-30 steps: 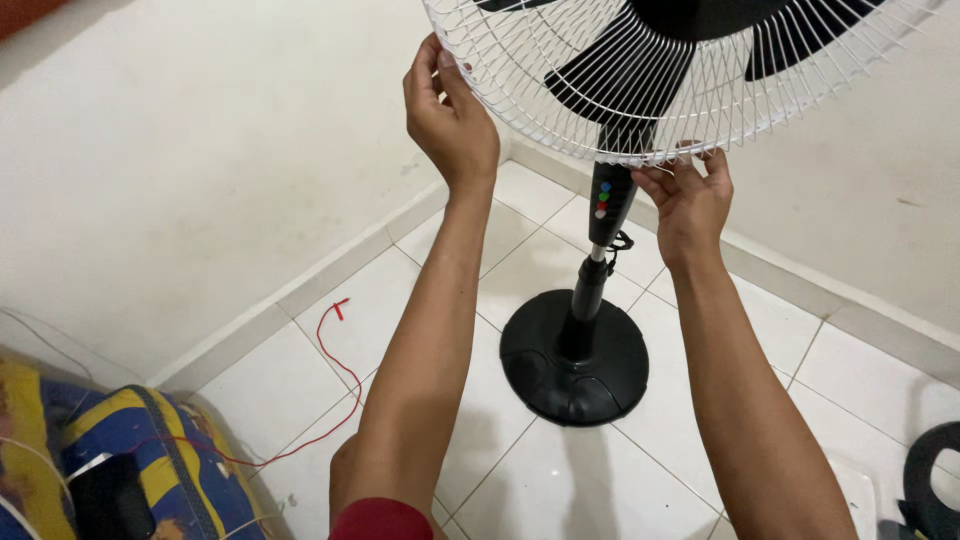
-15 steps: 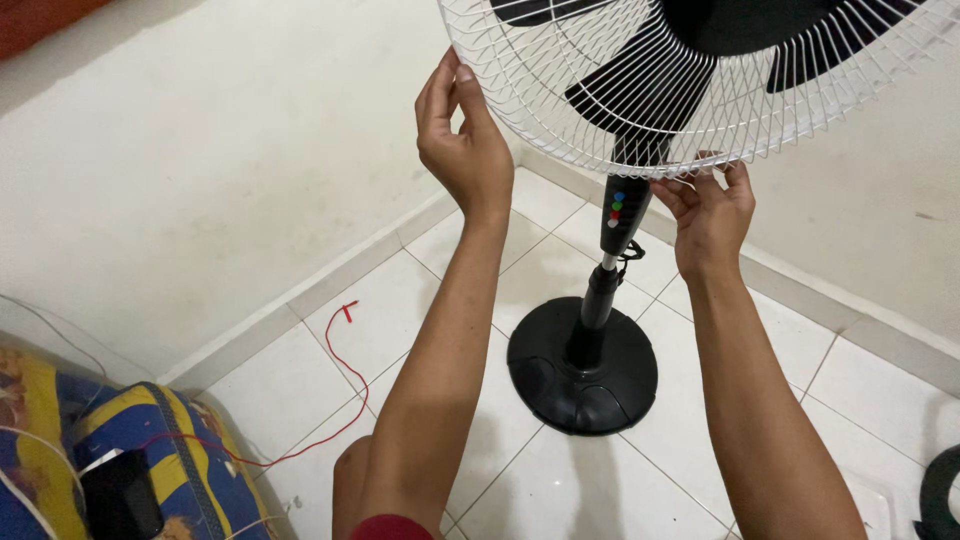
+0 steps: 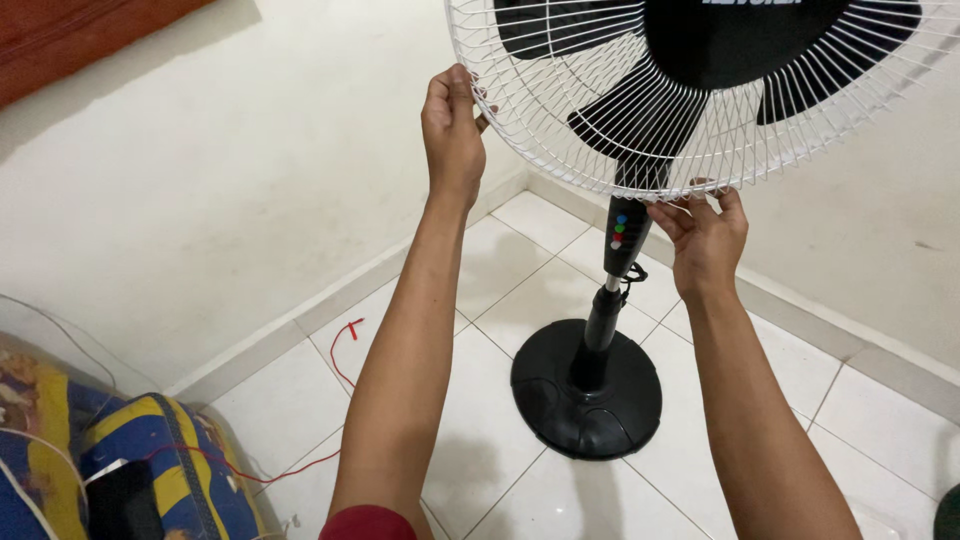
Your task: The person assembles a standing electric fan by attaching the front wire cage to the fan head and securing it with a screw. They use a screwdriver to tighten the screw and adjust the cage alignment.
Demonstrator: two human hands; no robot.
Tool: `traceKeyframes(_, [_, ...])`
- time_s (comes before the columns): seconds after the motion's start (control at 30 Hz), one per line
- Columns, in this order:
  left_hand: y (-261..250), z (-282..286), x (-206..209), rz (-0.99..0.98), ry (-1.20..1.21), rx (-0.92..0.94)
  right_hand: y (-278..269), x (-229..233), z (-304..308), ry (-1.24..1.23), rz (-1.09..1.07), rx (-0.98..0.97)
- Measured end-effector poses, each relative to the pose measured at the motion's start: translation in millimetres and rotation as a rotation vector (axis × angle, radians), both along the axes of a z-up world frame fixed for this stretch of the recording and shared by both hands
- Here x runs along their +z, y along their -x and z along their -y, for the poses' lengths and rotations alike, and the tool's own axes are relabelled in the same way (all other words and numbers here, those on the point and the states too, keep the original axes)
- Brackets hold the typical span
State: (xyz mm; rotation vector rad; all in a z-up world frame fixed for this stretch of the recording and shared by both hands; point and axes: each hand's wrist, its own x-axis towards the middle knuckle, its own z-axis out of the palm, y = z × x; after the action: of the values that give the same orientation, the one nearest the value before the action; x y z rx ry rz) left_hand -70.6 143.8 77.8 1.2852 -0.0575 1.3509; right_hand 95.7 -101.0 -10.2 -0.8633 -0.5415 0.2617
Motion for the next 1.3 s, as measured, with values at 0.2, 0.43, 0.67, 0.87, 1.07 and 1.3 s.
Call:
traceKeyframes(0.2, [-9.2, -9.3, -4.8, 0.028, 0.035, -0.064, 3.3, 2.5, -0.6, 0.004, -0.007, -0.013])
traceKeyframes(0.43, [-7.9, -6.5, -2.7, 0.064, 0.021, -0.032, 5.5, 3.3, -0.8, 0.017, 0.000, -0.028])
traceKeyframes(0.67, [16.5, -10.0, 45.0, 0.122, -0.250, 0.436, 6.0, 1.8, -2.0, 0.026, 0.025, -0.044])
traceKeyframes(0.87, [21.8, -24.1, 137.0, -0.048, -0.407, 0.589, 6.8, 4.7, 2.8, 0.076, 0.041, -0.044])
traceKeyframes(1.07, [35.1, -8.6, 151.2, -0.068, -0.544, 0.672, 10.1, 18.5, 18.1, 0.226, 0.114, 0.012])
traceKeyframes(1.3, [58.5, -26.2, 184.9, -0.213, -0.777, 0.541, 11.3, 25.6, 25.9, 0.389, 0.162, -0.003])
